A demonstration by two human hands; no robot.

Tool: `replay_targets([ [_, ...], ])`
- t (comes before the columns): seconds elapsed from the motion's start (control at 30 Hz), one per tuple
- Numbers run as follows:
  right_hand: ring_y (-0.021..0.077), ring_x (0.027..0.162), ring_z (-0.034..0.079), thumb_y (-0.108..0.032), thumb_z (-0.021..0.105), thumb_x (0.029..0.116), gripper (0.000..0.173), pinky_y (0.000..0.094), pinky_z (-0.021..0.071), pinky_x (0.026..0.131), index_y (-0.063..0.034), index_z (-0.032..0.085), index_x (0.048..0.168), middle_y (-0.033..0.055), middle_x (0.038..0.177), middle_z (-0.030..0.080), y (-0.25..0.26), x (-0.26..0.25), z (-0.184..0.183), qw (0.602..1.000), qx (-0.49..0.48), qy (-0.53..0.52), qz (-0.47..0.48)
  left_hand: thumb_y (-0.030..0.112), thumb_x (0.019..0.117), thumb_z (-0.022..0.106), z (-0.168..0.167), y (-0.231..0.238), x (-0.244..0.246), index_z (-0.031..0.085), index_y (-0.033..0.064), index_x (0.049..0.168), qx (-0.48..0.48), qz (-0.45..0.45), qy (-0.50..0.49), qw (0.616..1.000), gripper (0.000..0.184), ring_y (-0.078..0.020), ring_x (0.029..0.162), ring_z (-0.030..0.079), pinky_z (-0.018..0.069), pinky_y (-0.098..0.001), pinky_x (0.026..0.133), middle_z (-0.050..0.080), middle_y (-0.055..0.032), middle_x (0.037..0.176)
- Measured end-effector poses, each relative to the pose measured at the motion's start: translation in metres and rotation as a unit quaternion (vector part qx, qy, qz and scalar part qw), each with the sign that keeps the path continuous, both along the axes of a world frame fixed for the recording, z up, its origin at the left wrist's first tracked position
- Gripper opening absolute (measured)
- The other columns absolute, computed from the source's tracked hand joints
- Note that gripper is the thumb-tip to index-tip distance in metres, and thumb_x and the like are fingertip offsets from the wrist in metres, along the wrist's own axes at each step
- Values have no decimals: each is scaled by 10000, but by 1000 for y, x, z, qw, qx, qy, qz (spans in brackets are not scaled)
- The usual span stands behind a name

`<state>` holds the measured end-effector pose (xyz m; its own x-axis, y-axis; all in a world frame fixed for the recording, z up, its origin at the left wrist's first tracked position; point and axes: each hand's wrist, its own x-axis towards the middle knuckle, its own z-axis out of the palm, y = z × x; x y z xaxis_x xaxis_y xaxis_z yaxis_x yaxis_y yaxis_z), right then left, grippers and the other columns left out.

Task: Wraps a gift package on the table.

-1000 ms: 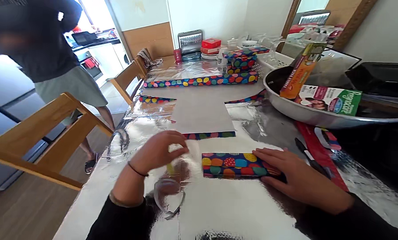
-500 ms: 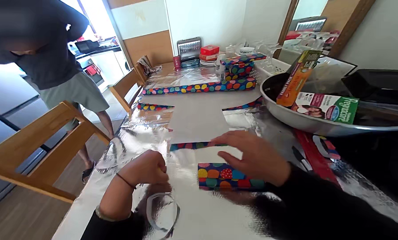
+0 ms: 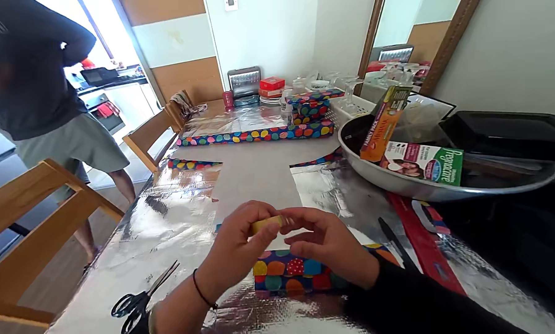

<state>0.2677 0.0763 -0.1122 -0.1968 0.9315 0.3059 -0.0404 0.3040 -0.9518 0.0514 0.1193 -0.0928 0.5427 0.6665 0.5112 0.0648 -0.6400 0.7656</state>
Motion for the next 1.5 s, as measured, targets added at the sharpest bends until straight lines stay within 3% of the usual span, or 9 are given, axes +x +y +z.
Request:
replay_targets([
  [0.23, 126, 962, 739, -276, 843, 832, 456, 278, 630, 827, -63, 721, 1216, 31, 1046, 760, -1, -4, -4, 999, -8, 34, -11, 437, 1005, 633, -24, -12, 3, 670, 139, 951, 116, 63, 3, 991, 306, -45, 998, 665, 594, -212, 783, 668, -9, 1157],
  [0.47, 106, 866, 747, -110, 746, 923, 86, 265, 623, 830, -66, 777, 990, 37, 949, 780, 0, -1, -2, 998, 15, 51, -23, 478, 905, 751, -23, -7, 1, 687, 170, 849, 136, 83, -11, 987, 319, -42, 994, 672, 600, -209, 776, 685, 18, 1121],
  [0.67, 123, 922, 748, -178, 664, 997, 119, 283, 631, 847, -77, 726, 995, 37, 1005, 770, 1, -5, -9, 993, 102, 44, -32, 546, 840, 793, -19, -8, -2, 641, 152, 815, 183, 102, 4, 978, 423, -34, 1024, 649, 576, -195, 806, 675, 6, 1100],
  [0.83, 114, 949, 724, -277, 616, 1033, 183, 268, 628, 826, -111, 688, 1006, 12, 998, 728, 0, -3, -8, 980, 185, -22, -70, 429, 1033, 494, -11, -7, -11, 675, 146, 856, 202, 106, 48, 972, 380, -68, 1105, 629, 554, -259, 880, 679, -19, 1160],
  [1.03, 126, 935, 732, -266, 639, 1020, 144, 282, 639, 826, -130, 684, 1000, 13, 983, 722, -4, -2, -5, 974, 203, -33, -98, 397, 903, 690, -10, -13, -6, 644, 163, 651, 149, 188, 23, 970, 347, -46, 978, 699, 604, -230, 772, 738, 24, 1054],
  [1.13, 135, 937, 733, -279, 639, 1022, 151, 290, 642, 826, -135, 682, 1009, 15, 984, 718, -4, -2, -4, 971, 216, -32, -96, 419, 935, 671, -8, -14, -8, 601, 144, 611, 112, 150, -4, 982, 430, -65, 928, 721, 605, -233, 713, 763, 0, 1018],
  [1.23, 141, 930, 736, -284, 640, 1021, 148, 295, 646, 824, -143, 684, 1011, 12, 985, 716, -7, -1, 1, 970, 223, -33, -94, 392, 1018, 550, -5, -14, -14, 580, 117, 646, 31, 36, -52, 998, 463, -136, 945, 738, 631, -304, 776, 758, -50, 1044],
  [1.33, 128, 901, 729, -296, 633, 1026, 154, 285, 643, 805, -151, 684, 1017, 3, 966, 706, -8, 2, 5, 966, 238, -32, -95, 354, 1012, 591, -2, -18, -11, 592, 120, 675, 22, 19, -84, 996, 410, -96, 848, 736, 625, -252, 692, 761, -29, 1002],
  [1.5, 11, 869, 664, -313, 636, 1024, 153, 182, 579, 758, -172, 680, 986, -70, 908, 680, -14, 5, 11, 926, 342, -86, -133, 351, 985, 625, 8, -28, -10, 650, 142, 1124, 119, 82, -31, 989, 252, -26, 859, 697, 586, -181, 689, 741, 23, 1005],
])
